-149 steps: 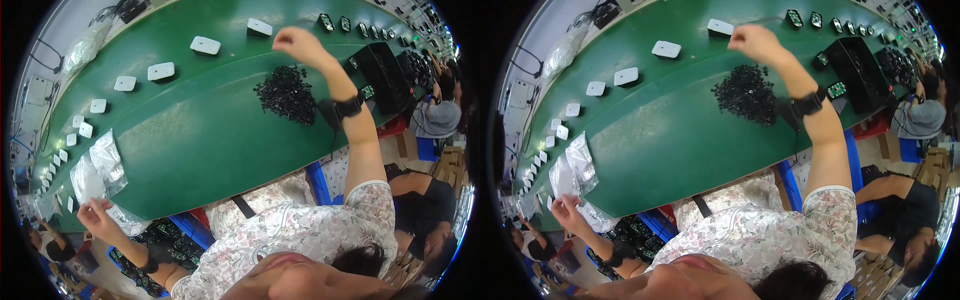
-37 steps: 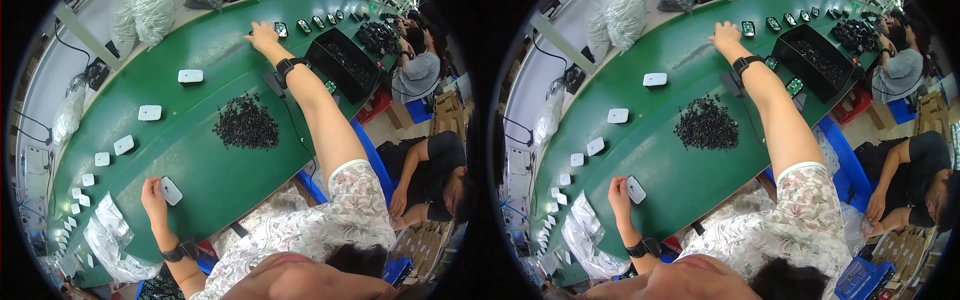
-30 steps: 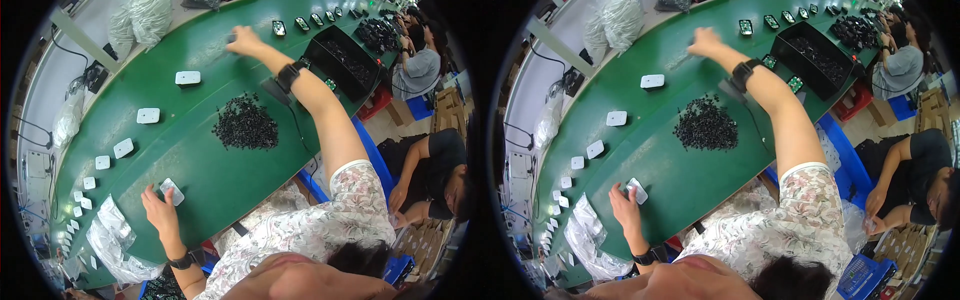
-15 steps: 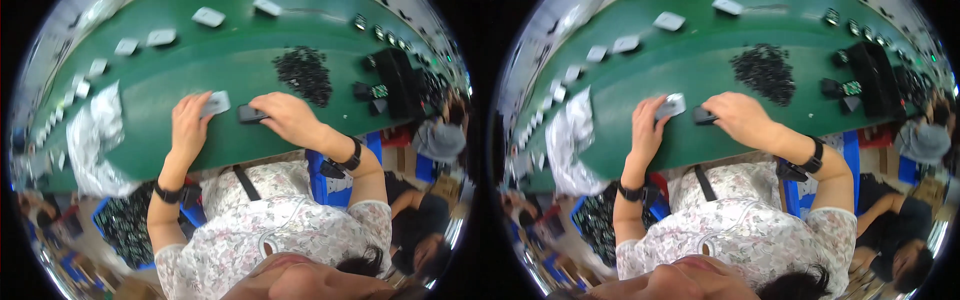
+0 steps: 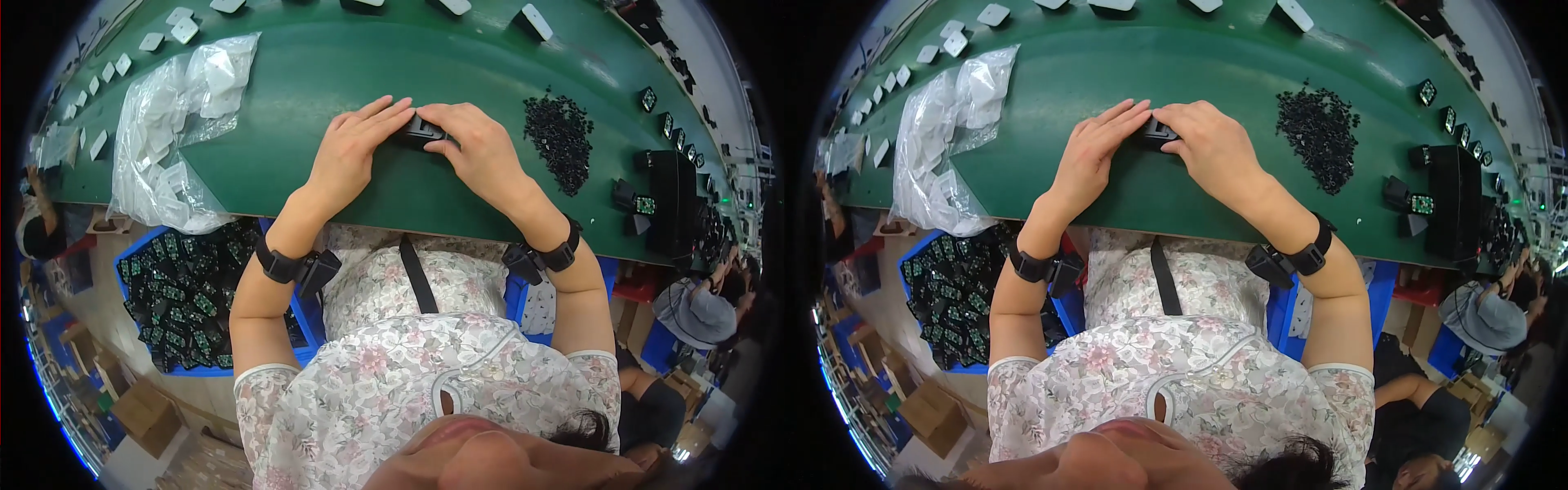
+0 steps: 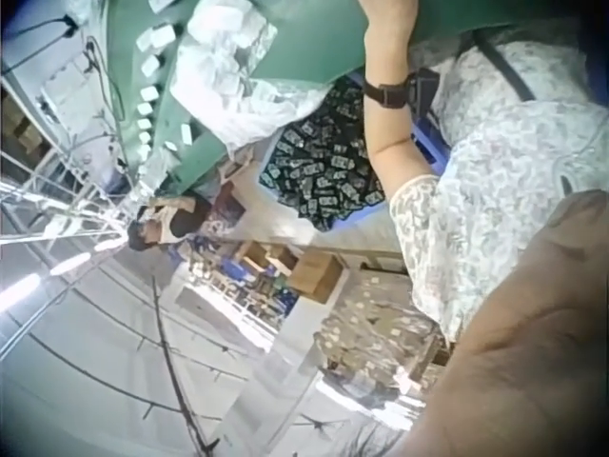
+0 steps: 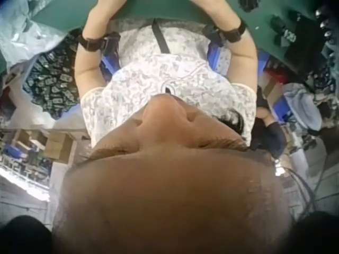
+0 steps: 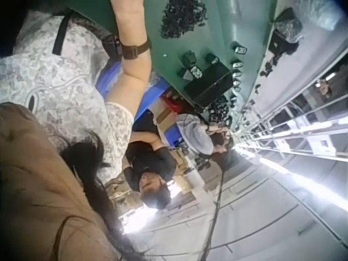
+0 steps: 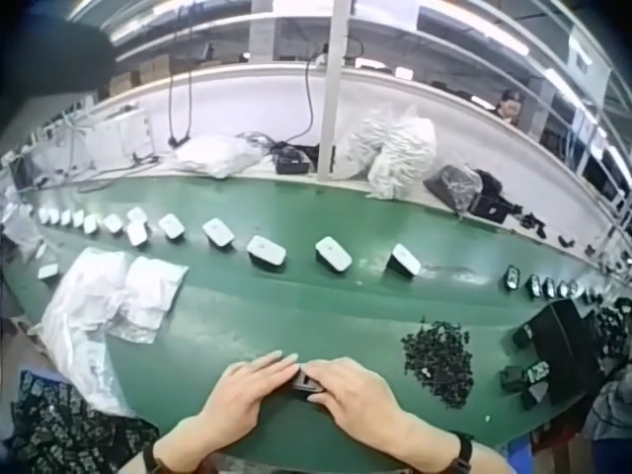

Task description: The person picks up a white cover, inserts a small black component into it, and presses a black housing onto the assembly. The completed unit is placed on the green workbench before the person reaches for another cover.

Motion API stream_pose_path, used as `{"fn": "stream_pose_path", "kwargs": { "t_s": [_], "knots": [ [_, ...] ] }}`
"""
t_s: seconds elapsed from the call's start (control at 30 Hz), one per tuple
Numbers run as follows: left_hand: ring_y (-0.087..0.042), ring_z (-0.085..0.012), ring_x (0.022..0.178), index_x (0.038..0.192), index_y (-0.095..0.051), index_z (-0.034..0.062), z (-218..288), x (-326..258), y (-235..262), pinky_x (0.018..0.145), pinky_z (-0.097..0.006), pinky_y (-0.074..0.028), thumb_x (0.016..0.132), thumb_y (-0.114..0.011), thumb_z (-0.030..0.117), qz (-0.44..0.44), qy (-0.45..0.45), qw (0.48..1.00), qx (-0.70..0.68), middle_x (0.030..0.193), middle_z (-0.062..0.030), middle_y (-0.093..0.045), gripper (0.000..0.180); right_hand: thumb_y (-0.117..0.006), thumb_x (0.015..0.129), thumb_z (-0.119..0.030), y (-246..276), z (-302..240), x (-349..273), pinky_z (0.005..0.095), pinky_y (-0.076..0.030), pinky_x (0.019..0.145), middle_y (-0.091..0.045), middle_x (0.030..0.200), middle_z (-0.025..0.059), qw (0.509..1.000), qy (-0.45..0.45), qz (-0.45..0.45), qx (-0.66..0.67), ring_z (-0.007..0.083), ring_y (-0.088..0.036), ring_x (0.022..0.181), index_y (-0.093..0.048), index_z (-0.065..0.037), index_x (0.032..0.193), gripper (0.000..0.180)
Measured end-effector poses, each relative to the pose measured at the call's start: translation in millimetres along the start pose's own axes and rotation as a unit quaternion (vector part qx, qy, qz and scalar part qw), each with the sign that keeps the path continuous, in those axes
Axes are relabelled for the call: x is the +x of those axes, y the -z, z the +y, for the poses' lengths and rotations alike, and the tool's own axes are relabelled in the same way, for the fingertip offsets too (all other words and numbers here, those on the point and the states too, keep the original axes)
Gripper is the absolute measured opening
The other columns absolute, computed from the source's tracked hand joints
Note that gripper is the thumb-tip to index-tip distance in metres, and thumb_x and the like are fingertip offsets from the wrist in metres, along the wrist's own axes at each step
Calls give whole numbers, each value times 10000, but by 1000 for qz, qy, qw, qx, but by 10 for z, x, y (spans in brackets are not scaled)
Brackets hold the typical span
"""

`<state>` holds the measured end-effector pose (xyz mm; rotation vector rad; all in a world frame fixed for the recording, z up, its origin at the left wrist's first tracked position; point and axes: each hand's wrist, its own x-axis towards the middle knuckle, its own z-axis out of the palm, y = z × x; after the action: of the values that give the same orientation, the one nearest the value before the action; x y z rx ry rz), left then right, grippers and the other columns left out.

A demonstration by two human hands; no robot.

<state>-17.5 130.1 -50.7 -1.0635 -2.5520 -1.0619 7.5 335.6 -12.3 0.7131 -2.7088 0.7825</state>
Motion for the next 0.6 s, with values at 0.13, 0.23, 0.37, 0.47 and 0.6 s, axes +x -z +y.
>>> {"fn": "stream_pose_path", "kwargs": {
  "t_s": [0.13, 0.23, 0.37, 0.47, 0.6],
  "knots": [
    [-469, -207, 1222, 1257, -524, 130, -34, 15, 30, 943, -352, -361, 737, -421, -111, -28, -12, 999, 26, 1331, -11, -498, 583, -688, 694, -49, 14, 9, 29, 350, -489, 789, -624, 1054, 75, 1000, -6, -16, 9, 260, -582, 929, -590, -54, 1083, 401],
    [-469, -196, 1224, 1264, -522, 135, -17, 48, 54, 935, -348, -367, 734, -430, -109, -41, -13, 998, 43, 1333, -11, -496, 590, -681, 695, -39, 31, 20, 79, 348, -491, 782, -621, 1056, 70, 999, -2, -31, -7, 256, -582, 924, -586, -55, 1087, 404],
    [-483, -187, 1209, 1268, -515, 120, 1, 17, 61, 907, -343, -389, 738, -522, -49, -39, -36, 992, 118, 1334, -16, -494, 556, -677, 694, -36, -64, -35, 43, 352, -493, 766, -619, 1055, 70, 999, 7, -6, -39, 254, -582, 911, -583, -59, 1099, 416],
    [-513, -189, 1165, 1263, -511, 109, 66, 24, 93, 884, -334, -405, 716, -626, 38, -26, -38, 992, 121, 1310, -48, -510, 563, -681, 695, -39, -19, -22, 39, 351, -498, 755, -618, 1055, 84, 1000, 10, -4, -28, 253, -588, 908, -580, -57, 1117, 435],
    [-542, -193, 1108, 1264, -498, 87, 41, 101, 13, 870, -329, -414, 683, -695, 112, 4, -48, 991, 128, 1255, -76, -543, 614, -681, 709, -35, 148, 242, 283, 313, -500, 773, -620, 1056, 112, 979, -82, -129, 134, 219, -603, 915, -582, -42, 1125, 427]
  ]
}}
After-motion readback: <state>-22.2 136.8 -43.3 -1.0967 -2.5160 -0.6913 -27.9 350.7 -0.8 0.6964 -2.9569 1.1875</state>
